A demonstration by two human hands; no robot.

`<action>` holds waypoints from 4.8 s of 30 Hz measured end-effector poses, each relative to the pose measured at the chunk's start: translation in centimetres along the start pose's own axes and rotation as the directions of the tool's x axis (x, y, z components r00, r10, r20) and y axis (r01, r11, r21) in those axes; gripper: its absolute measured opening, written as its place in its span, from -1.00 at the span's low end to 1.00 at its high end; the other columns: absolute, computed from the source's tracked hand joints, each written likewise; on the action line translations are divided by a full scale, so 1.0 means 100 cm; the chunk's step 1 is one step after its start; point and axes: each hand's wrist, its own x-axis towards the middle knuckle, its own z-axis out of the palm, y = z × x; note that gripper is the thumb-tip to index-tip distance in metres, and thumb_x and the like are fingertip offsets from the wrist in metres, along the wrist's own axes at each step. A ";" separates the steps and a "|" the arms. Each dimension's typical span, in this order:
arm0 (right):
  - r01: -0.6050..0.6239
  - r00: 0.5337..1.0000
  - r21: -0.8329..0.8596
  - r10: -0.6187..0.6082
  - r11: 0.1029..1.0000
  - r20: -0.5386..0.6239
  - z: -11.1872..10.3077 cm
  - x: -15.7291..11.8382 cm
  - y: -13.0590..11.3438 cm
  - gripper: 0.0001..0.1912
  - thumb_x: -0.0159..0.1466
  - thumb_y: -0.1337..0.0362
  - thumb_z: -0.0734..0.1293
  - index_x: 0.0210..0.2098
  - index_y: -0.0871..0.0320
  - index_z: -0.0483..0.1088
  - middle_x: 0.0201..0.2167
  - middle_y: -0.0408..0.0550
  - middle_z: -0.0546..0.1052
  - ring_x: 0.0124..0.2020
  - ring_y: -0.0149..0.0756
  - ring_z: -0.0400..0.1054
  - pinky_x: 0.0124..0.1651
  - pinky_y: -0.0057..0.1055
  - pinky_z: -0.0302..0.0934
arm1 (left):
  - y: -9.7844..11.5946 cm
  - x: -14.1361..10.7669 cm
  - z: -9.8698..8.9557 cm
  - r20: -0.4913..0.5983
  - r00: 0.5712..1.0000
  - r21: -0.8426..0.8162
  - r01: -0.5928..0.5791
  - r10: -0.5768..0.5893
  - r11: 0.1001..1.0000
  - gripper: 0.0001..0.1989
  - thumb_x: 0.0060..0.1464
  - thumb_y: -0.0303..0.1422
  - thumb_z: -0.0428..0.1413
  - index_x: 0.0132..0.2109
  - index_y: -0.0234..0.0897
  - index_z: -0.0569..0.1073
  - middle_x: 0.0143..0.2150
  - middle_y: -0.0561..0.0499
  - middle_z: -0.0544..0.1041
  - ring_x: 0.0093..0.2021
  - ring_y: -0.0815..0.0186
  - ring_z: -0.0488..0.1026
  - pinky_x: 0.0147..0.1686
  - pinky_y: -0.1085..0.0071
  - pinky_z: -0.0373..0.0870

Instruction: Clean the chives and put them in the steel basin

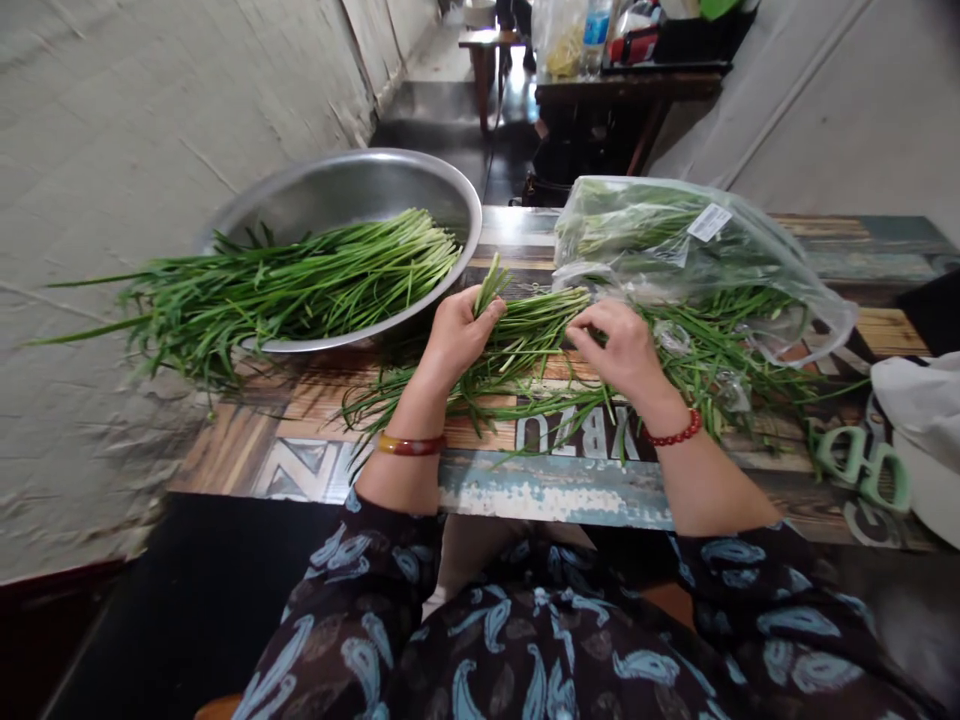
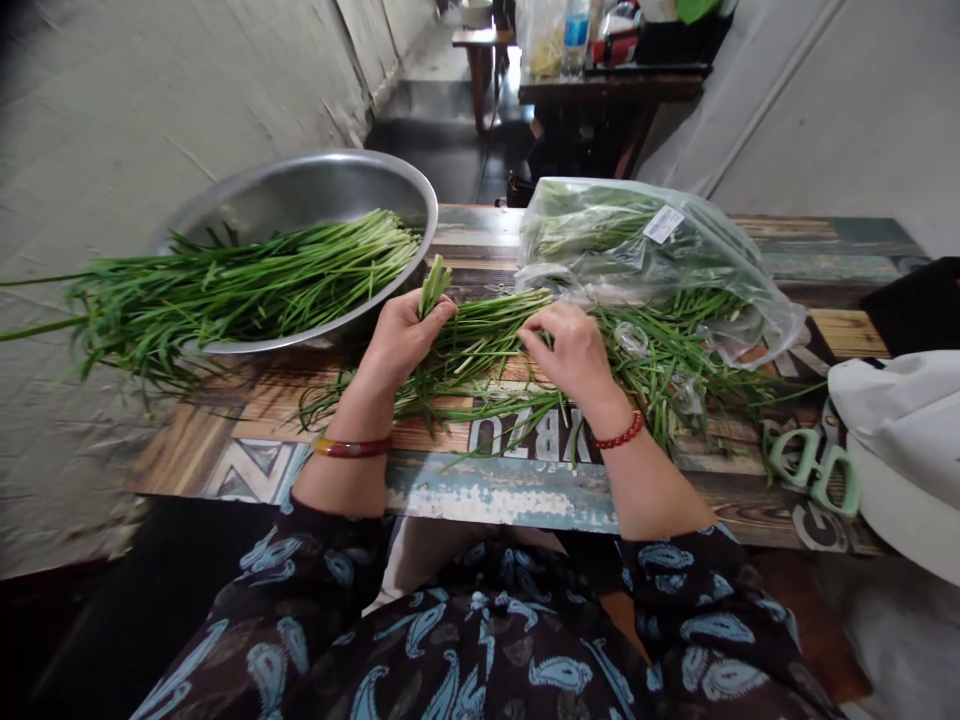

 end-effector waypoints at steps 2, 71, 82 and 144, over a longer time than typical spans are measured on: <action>0.076 0.989 -0.020 -0.073 0.997 0.129 0.007 -0.003 -0.010 -0.84 0.32 0.18 0.33 -0.23 0.07 0.54 -0.20 0.03 0.58 -0.13 -0.09 0.39 -0.04 -0.17 0.19 | 0.000 0.000 -0.003 -0.037 0.999 0.094 -0.013 0.017 0.995 -0.80 0.15 -0.32 0.08 -0.40 -0.33 0.42 -0.49 0.07 0.36 -0.41 0.37 0.24 -0.36 0.44 0.16; -0.317 0.922 0.264 0.231 0.911 0.312 0.008 -0.005 -0.026 -0.73 0.20 0.07 0.40 -0.44 0.14 0.54 -0.53 -0.14 0.56 -0.49 -0.37 0.37 -0.38 -0.45 0.16 | 0.002 -0.009 0.038 0.086 0.996 0.118 -0.029 0.019 0.993 -0.89 -0.03 -0.42 0.16 -0.48 -0.33 0.49 -0.53 0.08 0.42 -0.45 0.38 0.33 -0.40 0.45 0.18; -0.117 0.990 0.146 0.127 0.982 -0.060 0.002 0.001 -0.006 -0.78 0.31 0.25 0.29 -0.31 0.13 0.59 -0.35 -0.02 0.61 -0.31 -0.24 0.47 -0.20 -0.33 0.28 | -0.006 -0.005 0.025 -0.107 0.994 -0.166 -0.011 -0.007 0.986 -0.73 0.14 -0.20 0.16 -0.32 -0.34 0.57 -0.42 0.03 0.53 -0.37 0.34 0.42 -0.35 0.45 0.30; 0.061 0.997 0.119 -0.054 0.991 -0.059 -0.004 0.003 -0.012 -0.87 0.29 0.20 0.37 -0.32 0.08 0.55 -0.29 -0.03 0.62 -0.20 -0.17 0.47 -0.05 -0.20 0.30 | 0.005 -0.008 0.025 0.158 0.965 -0.088 -0.198 0.210 0.976 -0.70 0.09 -0.35 0.19 -0.56 -0.29 0.36 -0.50 0.09 0.25 -0.41 0.36 0.23 -0.39 0.40 0.14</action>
